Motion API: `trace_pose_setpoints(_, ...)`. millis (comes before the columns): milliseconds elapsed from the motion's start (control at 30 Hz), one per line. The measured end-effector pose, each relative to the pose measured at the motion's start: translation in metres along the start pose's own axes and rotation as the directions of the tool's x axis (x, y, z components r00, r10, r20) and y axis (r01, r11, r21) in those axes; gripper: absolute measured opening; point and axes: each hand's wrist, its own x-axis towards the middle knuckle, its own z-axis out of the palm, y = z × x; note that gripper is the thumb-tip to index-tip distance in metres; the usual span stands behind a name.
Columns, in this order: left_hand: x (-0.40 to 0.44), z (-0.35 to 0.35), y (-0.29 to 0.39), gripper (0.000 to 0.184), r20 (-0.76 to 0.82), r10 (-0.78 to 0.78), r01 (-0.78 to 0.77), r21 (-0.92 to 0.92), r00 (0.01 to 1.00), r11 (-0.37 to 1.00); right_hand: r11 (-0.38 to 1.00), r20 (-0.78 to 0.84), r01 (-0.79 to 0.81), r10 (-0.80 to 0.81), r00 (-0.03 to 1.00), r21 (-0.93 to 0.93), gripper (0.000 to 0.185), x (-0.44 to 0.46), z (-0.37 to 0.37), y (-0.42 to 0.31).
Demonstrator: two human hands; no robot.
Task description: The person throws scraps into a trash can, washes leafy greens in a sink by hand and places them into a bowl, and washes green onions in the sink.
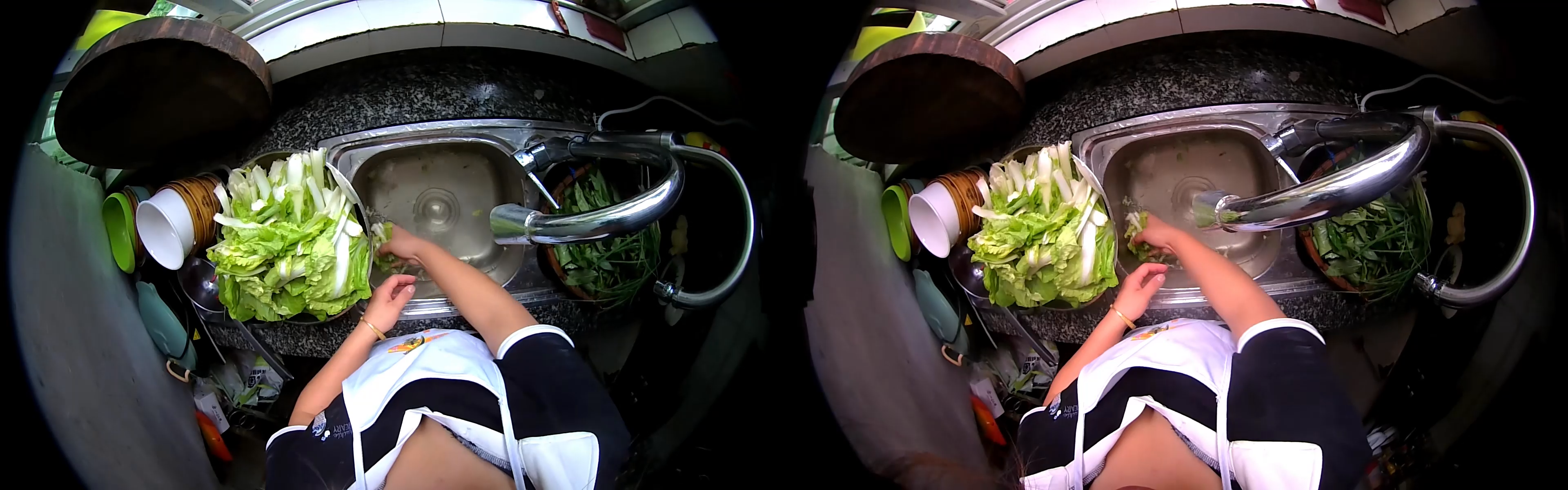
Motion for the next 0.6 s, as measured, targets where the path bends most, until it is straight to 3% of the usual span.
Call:
trace_pose_setpoints(133, -0.002, 0.000, -0.003, 0.025, -0.001, 0.004, -0.004, -0.005, 1.000, 1.000, 0.968, 0.172, -0.027, -0.017, 0.985, 0.250, 0.061, -0.030, -0.029, 0.020)
trace_pose_setpoints(167, -0.001, 0.001, -0.004, 0.026, -0.005, 0.015, -0.015, 0.002, 1.000, 1.000, 0.969, 0.169, -0.029, -0.013, 0.985, 0.244, 0.061, -0.039, -0.035, 0.022)
trace_pose_setpoints(233, 0.000, 0.002, -0.008, 0.026, 0.000, 0.028, -0.028, 0.002, 1.000, 1.000, 0.952, 0.117, 0.207, -0.238, 0.964, 0.226, 0.054, -0.060, -0.043, 0.017)
trace_pose_setpoints(333, -0.002, -0.001, -0.007, 0.024, 0.010, 0.000, 0.000, 0.004, 1.000, 1.000, 0.971, 0.158, 0.208, -0.226, 0.961, 0.122, 0.043, -0.092, -0.058, -0.010)
trace_pose_setpoints(400, -0.006, -0.001, -0.006, 0.023, -0.020, -0.003, 0.004, 0.050, 1.000, 0.999, 0.953, 0.150, 0.209, -0.245, 0.958, 0.221, 0.034, -0.106, -0.066, -0.022)
trace_pose_setpoints(467, -0.009, -0.001, -0.013, 0.023, -0.035, 0.031, -0.030, 0.040, 0.999, 0.999, 0.824, 0.131, 0.415, -0.494, 0.859, 0.387, 0.026, -0.115, -0.072, -0.035)
trace_pose_setpoints(500, -0.009, -0.001, -0.014, 0.024, -0.047, 0.059, -0.054, 0.088, 0.997, 0.995, 0.744, 0.103, 0.417, -0.540, 0.835, 0.522, 0.023, -0.117, -0.073, -0.041)
trace_pose_setpoints(533, -0.010, 0.000, -0.016, 0.024, -0.057, 0.087, -0.078, 0.135, 0.995, 0.988, 0.746, 0.107, 0.421, -0.544, 0.833, 0.515, 0.023, -0.114, -0.079, -0.043)
trace_pose_setpoints(567, -0.012, 0.001, -0.017, 0.024, -0.060, 0.094, -0.086, 0.133, 0.994, 0.987, 0.932, 0.127, 0.333, -0.316, 0.940, -0.143, 0.025, -0.105, -0.088, -0.041)
trace_pose_setpoints(600, -0.013, 0.002, -0.017, 0.025, -0.065, 0.139, -0.120, 0.240, 0.988, 0.963, 0.681, -0.020, 0.068, -0.121, 0.992, -0.729, 0.027, -0.096, -0.095, -0.036)
